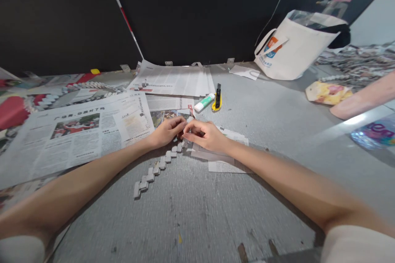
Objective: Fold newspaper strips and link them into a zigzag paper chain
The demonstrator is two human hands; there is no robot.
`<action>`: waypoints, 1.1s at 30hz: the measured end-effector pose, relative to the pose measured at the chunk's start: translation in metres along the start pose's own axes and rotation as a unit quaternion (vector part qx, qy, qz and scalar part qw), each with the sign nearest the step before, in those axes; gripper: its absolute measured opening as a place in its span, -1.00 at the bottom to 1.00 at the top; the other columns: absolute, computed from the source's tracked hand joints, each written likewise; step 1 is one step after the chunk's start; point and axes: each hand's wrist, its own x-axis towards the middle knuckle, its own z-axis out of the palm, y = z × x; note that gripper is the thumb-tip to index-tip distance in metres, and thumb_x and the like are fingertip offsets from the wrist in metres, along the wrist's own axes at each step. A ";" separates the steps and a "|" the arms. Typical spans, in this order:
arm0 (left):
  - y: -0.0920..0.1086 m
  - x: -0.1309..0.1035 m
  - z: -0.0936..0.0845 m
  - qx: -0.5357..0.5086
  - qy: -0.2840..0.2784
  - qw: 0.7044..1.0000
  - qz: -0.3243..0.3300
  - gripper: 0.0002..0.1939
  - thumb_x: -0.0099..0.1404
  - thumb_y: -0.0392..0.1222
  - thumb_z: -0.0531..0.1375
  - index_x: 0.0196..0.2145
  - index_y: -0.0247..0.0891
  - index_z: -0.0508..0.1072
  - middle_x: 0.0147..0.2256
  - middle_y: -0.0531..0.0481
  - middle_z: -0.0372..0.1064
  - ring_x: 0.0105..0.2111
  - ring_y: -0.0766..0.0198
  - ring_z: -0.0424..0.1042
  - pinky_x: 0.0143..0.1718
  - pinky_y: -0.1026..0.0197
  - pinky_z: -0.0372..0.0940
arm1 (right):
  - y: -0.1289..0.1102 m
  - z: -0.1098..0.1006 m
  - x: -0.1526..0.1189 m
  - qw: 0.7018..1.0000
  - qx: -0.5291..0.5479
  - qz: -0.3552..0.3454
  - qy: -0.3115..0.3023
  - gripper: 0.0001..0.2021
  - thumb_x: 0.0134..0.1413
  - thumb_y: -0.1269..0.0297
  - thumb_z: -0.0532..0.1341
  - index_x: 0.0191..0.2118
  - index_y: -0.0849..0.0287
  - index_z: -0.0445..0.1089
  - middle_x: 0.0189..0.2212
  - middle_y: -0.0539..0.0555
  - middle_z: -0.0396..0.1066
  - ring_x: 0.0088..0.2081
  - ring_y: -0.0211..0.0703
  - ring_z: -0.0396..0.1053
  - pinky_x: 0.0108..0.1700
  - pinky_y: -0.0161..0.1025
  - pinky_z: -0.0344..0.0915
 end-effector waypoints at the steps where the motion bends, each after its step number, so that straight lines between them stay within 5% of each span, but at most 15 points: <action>1: 0.000 0.000 0.000 -0.001 0.000 1.000 0.000 -0.75 0.50 -0.11 0.09 -0.35 -0.23 0.35 -0.50 0.09 0.34 -0.48 0.35 0.34 -0.40 0.28 0.25 | 0.000 0.000 0.000 1.000 -0.002 0.001 0.000 -0.76 0.37 0.05 0.32 -0.18 0.13 0.46 -0.60 -0.17 0.16 -0.56 -0.32 0.04 -0.51 -0.27 -0.02; 16: -0.003 0.001 0.000 0.016 0.001 1.000 0.008 -0.78 0.50 -0.15 0.08 -0.34 -0.22 0.34 -0.51 0.10 0.33 -0.49 0.36 0.35 -0.40 0.27 0.24 | -0.002 0.004 0.001 0.999 -0.035 0.030 0.018 -0.77 0.35 0.16 0.29 -0.34 0.13 0.38 -0.61 -0.15 0.16 -0.56 -0.32 0.06 -0.50 -0.27 0.00; 33: -0.003 -0.001 -0.002 0.007 -0.030 1.000 -0.007 -0.77 0.50 -0.05 0.12 -0.23 -0.23 0.44 -0.43 0.02 0.42 -0.43 0.32 0.41 -0.34 0.22 0.30 | 0.001 0.002 0.001 0.998 -0.053 0.023 0.009 -0.81 0.42 0.13 0.25 -0.22 0.11 0.40 -0.61 -0.16 0.19 -0.56 -0.32 0.05 -0.49 -0.24 -0.02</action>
